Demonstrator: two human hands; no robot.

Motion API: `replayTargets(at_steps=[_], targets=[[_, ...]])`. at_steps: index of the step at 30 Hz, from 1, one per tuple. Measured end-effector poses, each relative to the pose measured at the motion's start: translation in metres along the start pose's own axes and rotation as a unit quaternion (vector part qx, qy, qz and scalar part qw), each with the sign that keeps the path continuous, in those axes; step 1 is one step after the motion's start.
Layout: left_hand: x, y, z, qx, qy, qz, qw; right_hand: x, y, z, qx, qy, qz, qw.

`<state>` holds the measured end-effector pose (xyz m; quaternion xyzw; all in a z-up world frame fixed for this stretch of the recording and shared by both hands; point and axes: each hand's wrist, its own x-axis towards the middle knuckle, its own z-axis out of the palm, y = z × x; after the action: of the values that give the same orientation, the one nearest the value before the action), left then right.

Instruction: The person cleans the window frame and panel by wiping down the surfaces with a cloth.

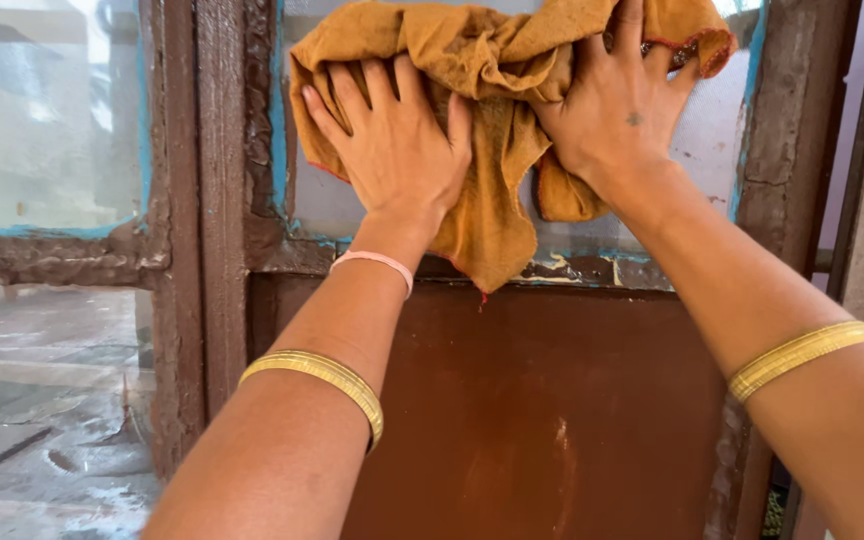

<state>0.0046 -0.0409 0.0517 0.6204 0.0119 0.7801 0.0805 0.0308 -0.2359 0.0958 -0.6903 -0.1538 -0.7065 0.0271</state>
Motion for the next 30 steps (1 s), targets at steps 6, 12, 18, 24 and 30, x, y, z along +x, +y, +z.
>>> replayTargets(at_steps=[6,12,18,24,30], targets=[[-0.012,-0.003,-0.008,-0.009,-0.014,0.009,1.0,-0.015,-0.003,0.009,-0.01,0.031,0.036,0.999],[-0.022,-0.008,-0.01,-0.006,-0.017,0.028,0.999,-0.029,-0.007,0.009,-0.007,-0.013,0.063,0.998],[-0.031,-0.013,-0.018,-0.009,-0.036,0.037,0.999,-0.043,-0.013,0.005,-0.048,0.022,0.027,0.998],[-0.041,-0.017,-0.026,-0.002,-0.058,0.039,0.998,-0.053,-0.019,0.001,-0.041,-0.018,0.043,0.998],[-0.043,-0.017,-0.03,0.01,-0.076,0.033,0.996,-0.061,-0.022,0.001,-0.048,-0.018,0.044,0.998]])
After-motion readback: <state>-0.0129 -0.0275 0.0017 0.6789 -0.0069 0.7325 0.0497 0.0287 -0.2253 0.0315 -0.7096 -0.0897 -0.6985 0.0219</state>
